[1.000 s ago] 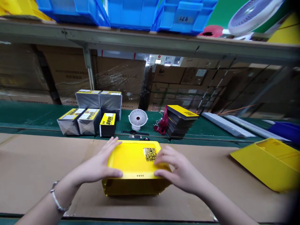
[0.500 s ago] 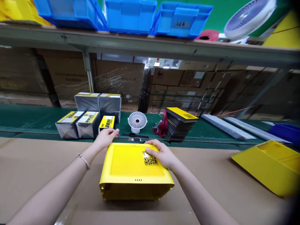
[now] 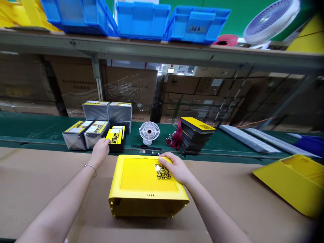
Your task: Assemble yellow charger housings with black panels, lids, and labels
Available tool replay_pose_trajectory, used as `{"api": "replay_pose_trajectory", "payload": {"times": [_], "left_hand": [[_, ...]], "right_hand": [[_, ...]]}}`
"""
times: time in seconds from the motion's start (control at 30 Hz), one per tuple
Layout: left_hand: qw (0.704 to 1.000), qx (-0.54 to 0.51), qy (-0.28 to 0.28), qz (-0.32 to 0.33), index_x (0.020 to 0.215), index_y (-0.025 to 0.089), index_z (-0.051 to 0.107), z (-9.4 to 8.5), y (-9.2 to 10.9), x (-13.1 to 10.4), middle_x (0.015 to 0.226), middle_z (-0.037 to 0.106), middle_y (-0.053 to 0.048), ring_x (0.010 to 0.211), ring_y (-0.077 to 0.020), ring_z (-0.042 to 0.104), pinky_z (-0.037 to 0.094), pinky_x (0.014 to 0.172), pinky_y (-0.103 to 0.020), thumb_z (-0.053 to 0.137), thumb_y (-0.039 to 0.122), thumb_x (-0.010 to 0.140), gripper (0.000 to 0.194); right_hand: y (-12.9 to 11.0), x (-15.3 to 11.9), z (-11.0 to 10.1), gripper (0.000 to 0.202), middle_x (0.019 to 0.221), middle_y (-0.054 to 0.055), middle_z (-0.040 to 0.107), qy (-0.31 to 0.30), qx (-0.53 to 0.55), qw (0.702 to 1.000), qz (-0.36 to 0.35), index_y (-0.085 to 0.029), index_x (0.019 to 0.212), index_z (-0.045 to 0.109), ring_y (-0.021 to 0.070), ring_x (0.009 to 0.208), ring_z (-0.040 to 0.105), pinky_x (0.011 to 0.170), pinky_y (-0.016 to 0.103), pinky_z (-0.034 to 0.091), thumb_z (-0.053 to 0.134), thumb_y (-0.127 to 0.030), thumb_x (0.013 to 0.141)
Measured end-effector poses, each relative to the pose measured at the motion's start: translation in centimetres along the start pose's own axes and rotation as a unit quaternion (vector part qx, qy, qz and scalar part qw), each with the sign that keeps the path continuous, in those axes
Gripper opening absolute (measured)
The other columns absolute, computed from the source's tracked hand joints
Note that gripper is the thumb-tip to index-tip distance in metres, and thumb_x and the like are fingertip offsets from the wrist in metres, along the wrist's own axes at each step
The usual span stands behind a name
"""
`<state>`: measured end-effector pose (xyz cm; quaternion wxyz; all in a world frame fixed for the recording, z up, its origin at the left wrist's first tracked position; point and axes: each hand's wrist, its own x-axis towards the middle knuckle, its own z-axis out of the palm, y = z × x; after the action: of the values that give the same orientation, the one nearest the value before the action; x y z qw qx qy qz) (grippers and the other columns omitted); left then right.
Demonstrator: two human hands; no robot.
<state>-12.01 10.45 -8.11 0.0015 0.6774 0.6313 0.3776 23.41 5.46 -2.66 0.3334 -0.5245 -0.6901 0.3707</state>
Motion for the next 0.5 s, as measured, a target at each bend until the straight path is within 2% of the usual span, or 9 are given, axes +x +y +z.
{"api": "replay_pose_trajectory", "payload": {"times": [0.1, 0.17, 0.23, 0.3, 0.4, 0.5], "left_hand": [[0.997, -0.051, 0.059, -0.006, 0.100, 0.016, 0.061, -2.1, 1.3, 0.9, 0.111, 0.061, -0.007, 0.105, -0.0218, 0.056, 0.044, 0.093, -0.047, 0.056, 0.034, 0.088, 0.022], [0.987, -0.099, 0.122, -0.018, 0.100, 0.016, 0.060, -4.1, 2.8, 1.6, 0.113, 0.059, -0.007, 0.108, -0.0226, 0.054, 0.043, 0.095, -0.048, 0.055, 0.034, 0.088, 0.023], [0.968, -0.159, 0.190, -0.038, 0.106, 0.016, 0.056, -6.4, 4.8, 2.1, 0.118, 0.055, -0.008, 0.111, -0.0231, 0.051, 0.041, 0.097, -0.046, 0.053, 0.036, 0.089, 0.027], [0.943, -0.237, 0.227, -0.057, 0.116, 0.016, 0.048, -8.8, 7.1, 2.2, 0.119, 0.052, -0.006, 0.107, -0.0211, 0.053, 0.044, 0.092, -0.038, 0.048, 0.039, 0.090, 0.035], [0.906, -0.363, 0.203, -0.075, 0.119, 0.020, 0.041, -11.6, 10.3, 1.2, 0.114, 0.057, -0.005, 0.094, -0.0169, 0.060, 0.051, 0.073, -0.029, 0.045, 0.039, 0.089, 0.036], [0.884, -0.445, 0.110, -0.095, 0.109, 0.019, 0.051, -12.6, 13.1, -1.2, 0.093, 0.063, -0.004, 0.075, -0.0151, 0.062, 0.050, 0.059, -0.026, 0.054, 0.035, 0.082, 0.031]], "right_hand": [[-0.4, -0.4, -0.2, 0.039, 0.101, 0.005, 0.065, -0.011, -0.009, 1.000, 0.003, -0.021, 0.096, 0.060, 0.0228, 0.091, 0.062, 0.076, 0.033, 0.049, 0.063, -0.054, 0.075], [-0.5, -0.5, -0.2, 0.044, 0.102, 0.005, 0.065, -0.019, -0.010, 1.000, 0.008, -0.021, 0.101, 0.059, 0.0225, 0.089, 0.063, 0.073, 0.032, 0.050, 0.067, -0.053, 0.072], [-0.5, -0.4, -0.3, 0.046, 0.101, 0.005, 0.065, -0.028, -0.008, 1.000, 0.010, -0.020, 0.103, 0.059, 0.0222, 0.087, 0.064, 0.072, 0.031, 0.051, 0.069, -0.050, 0.070], [-0.4, -0.3, -0.2, 0.043, 0.100, 0.005, 0.066, -0.031, -0.006, 0.999, 0.007, -0.019, 0.103, 0.060, 0.0221, 0.088, 0.064, 0.073, 0.031, 0.052, 0.067, -0.049, 0.072], [0.0, 0.0, 0.0, 0.037, 0.100, 0.007, 0.066, -0.018, -0.014, 1.000, -0.006, -0.018, 0.099, 0.062, 0.0230, 0.090, 0.063, 0.077, 0.033, 0.051, 0.060, -0.048, 0.077], [0.1, 0.1, 0.1, 0.035, 0.100, 0.007, 0.066, 0.013, -0.037, 0.999, -0.027, -0.017, 0.098, 0.065, 0.0237, 0.093, 0.062, 0.085, 0.037, 0.048, 0.057, -0.045, 0.079]]}}
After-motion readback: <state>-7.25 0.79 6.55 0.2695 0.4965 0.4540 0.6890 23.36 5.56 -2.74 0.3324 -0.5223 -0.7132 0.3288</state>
